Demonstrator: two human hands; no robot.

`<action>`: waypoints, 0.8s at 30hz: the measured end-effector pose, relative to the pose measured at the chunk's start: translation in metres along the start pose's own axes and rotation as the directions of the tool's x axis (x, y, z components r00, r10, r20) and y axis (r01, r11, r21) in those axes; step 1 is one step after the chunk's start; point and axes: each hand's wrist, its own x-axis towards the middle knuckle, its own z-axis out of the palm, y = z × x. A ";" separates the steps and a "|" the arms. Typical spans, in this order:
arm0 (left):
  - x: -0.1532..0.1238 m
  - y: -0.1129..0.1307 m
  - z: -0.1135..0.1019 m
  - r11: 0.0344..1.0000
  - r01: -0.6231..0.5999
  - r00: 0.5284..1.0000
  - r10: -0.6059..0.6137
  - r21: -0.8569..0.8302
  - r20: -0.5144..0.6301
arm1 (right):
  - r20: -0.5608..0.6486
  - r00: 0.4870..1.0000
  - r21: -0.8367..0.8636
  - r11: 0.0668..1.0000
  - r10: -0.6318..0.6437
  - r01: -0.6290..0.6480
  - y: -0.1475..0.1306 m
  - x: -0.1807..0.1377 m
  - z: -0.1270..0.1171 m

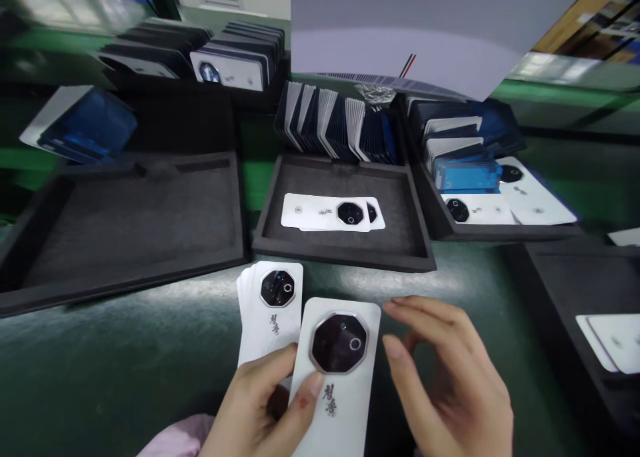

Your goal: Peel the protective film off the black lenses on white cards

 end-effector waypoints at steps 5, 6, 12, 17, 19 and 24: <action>0.002 -0.015 -0.001 0.920 -0.249 0.967 0.256 0.302 0.019 | 0.007 0.979 -0.166 0.965 -0.205 0.204 -0.005 -0.007 0.014; 0.002 -0.015 -0.002 0.906 -0.272 0.960 0.280 0.326 0.022 | 0.015 0.978 -0.144 0.967 -0.208 0.208 -0.005 -0.008 0.015; 0.004 -0.009 -0.005 0.849 -0.387 0.922 0.366 0.359 0.128 | 0.069 0.996 0.041 0.998 -0.052 0.049 -0.002 -0.007 0.009; 0.003 -0.009 -0.004 0.823 -0.423 0.906 0.384 0.380 0.177 | 0.161 0.987 0.119 0.992 0.029 -0.049 -0.002 -0.005 0.005; 0.003 -0.009 -0.004 0.800 -0.438 0.899 0.387 0.409 0.205 | 0.195 0.980 0.109 0.992 0.044 -0.066 -0.001 -0.005 0.004; 0.003 -0.010 -0.003 0.758 -0.472 0.881 0.421 0.450 0.216 | 0.234 0.970 0.095 0.992 0.062 -0.086 0.001 -0.005 0.001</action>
